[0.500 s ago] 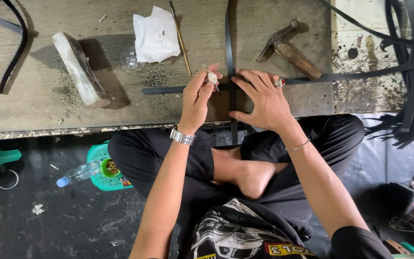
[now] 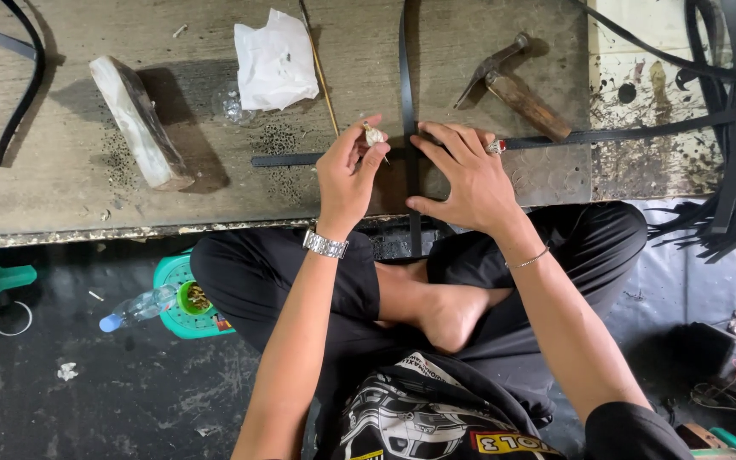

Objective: Applying glue to leather strips and hammering them to bond them together.

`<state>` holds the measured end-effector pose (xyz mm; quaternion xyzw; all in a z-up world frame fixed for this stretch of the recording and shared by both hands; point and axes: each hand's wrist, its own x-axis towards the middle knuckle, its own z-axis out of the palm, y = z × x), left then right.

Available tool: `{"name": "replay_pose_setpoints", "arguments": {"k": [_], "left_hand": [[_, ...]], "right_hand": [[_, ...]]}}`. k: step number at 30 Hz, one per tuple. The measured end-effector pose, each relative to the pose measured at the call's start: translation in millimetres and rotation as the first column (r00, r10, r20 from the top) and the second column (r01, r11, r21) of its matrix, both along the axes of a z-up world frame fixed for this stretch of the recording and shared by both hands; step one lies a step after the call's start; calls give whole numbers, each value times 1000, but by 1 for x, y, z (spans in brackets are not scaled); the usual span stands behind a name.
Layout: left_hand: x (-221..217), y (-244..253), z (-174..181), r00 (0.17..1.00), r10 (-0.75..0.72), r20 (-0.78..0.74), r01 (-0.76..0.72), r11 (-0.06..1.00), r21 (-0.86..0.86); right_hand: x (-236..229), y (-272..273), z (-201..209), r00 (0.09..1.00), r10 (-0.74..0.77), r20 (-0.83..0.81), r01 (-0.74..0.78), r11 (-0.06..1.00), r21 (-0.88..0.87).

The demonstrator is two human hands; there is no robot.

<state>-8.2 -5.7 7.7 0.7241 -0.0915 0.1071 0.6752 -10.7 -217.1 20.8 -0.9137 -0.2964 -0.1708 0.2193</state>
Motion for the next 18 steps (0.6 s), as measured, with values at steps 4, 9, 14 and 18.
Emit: {"name": "replay_pose_setpoints", "arguments": {"k": [4, 9, 14, 18], "left_hand": [[6, 2, -3, 1000, -15, -20, 10, 979, -202], [8, -8, 3, 976, -149, -158, 84, 929, -361], [12, -13, -2, 963, -178, -204, 111, 947, -303], [11, -15, 0, 968, -173, -181, 120, 956, -268]], "right_hand": [[1, 1, 3, 1000, 13, -9, -13, 1000, 15], [2, 1, 4, 1000, 16, -16, -16, 999, 33], [2, 1, 8, 999, 13, -32, -13, 1000, 27], [2, 0, 5, 999, 20, -35, -19, 1000, 21]]}}
